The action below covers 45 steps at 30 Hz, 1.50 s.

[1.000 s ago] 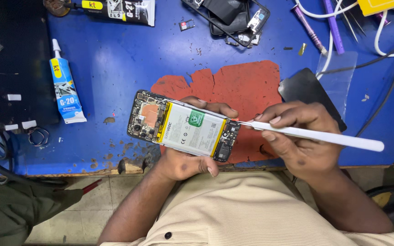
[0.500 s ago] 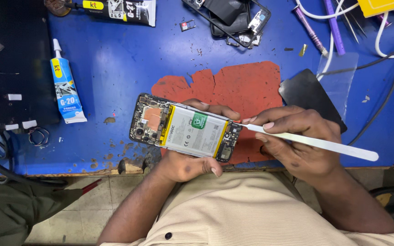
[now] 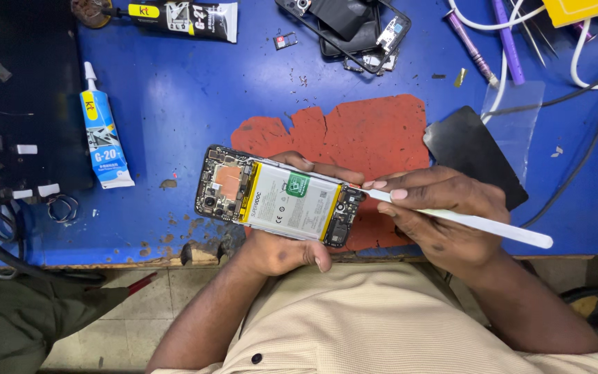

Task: The person cleans the internal components of a disassembled smartphone with a cotton swab, then handles the phone casing and battery. They use tweezers to remove a small part and place it on the table.

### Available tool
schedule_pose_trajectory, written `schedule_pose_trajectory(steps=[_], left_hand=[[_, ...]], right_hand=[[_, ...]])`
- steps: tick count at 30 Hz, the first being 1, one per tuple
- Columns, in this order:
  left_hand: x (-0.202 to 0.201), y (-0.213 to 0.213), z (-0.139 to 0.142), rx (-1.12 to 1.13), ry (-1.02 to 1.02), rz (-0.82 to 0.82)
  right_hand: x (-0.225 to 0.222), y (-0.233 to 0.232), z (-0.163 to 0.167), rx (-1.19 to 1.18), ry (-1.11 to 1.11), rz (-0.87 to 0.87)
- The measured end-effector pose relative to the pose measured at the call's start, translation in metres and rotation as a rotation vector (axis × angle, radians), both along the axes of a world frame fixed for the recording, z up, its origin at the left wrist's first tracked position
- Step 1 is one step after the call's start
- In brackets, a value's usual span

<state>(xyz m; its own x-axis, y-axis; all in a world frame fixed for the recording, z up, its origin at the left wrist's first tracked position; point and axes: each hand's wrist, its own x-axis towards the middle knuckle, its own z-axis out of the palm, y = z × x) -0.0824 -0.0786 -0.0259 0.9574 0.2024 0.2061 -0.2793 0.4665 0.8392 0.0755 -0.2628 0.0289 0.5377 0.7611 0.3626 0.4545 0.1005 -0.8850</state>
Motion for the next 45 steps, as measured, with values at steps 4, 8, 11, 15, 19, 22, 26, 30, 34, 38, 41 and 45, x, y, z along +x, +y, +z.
schedule_pose_trajectory(steps=[4, 8, 11, 15, 19, 22, 26, 30, 34, 38, 41, 45], left_hand=[[0.002, 0.001, 0.000, 0.032, -0.015, 0.030], [0.005, -0.001, -0.001, -0.020, -0.011, 0.043], [0.006, -0.003, -0.002, -0.045, -0.007, 0.056], [0.005, -0.004, -0.001, -0.059, -0.001, 0.064], [0.007, -0.004, -0.001, -0.103, -0.005, 0.056], [0.007, -0.005, 0.000, -0.118, -0.005, 0.055], [0.006, -0.005, 0.000, -0.135, 0.000, 0.053], [0.007, -0.005, -0.001, -0.134, 0.010, 0.050], [0.008, -0.006, -0.001, -0.139, 0.003, 0.057], [0.007, -0.005, 0.000, -0.143, 0.029, 0.066], [0.007, -0.005, -0.001, -0.051, 0.017, 0.094], [0.006, -0.005, -0.002, -0.024, 0.046, 0.084]], right_hand=[[-0.004, 0.000, -0.007, 0.056, 0.015, -0.043], [-0.005, -0.001, -0.013, 0.047, 0.011, -0.094], [-0.008, -0.001, -0.019, 0.078, 0.025, -0.099], [-0.013, -0.003, -0.026, 0.123, 0.096, -0.104], [-0.016, -0.006, -0.035, 0.186, 0.240, -0.074], [-0.017, -0.008, -0.040, 0.211, 0.313, -0.064], [-0.019, -0.009, -0.044, 0.215, 0.346, -0.071], [-0.018, -0.009, -0.045, 0.197, 0.301, -0.080], [-0.018, -0.010, -0.042, 0.206, 0.327, -0.063], [-0.018, -0.006, -0.034, 0.161, 0.315, -0.114], [-0.016, -0.004, -0.024, 0.094, 0.175, -0.116], [-0.003, -0.003, -0.004, -0.003, -0.010, -0.043]])
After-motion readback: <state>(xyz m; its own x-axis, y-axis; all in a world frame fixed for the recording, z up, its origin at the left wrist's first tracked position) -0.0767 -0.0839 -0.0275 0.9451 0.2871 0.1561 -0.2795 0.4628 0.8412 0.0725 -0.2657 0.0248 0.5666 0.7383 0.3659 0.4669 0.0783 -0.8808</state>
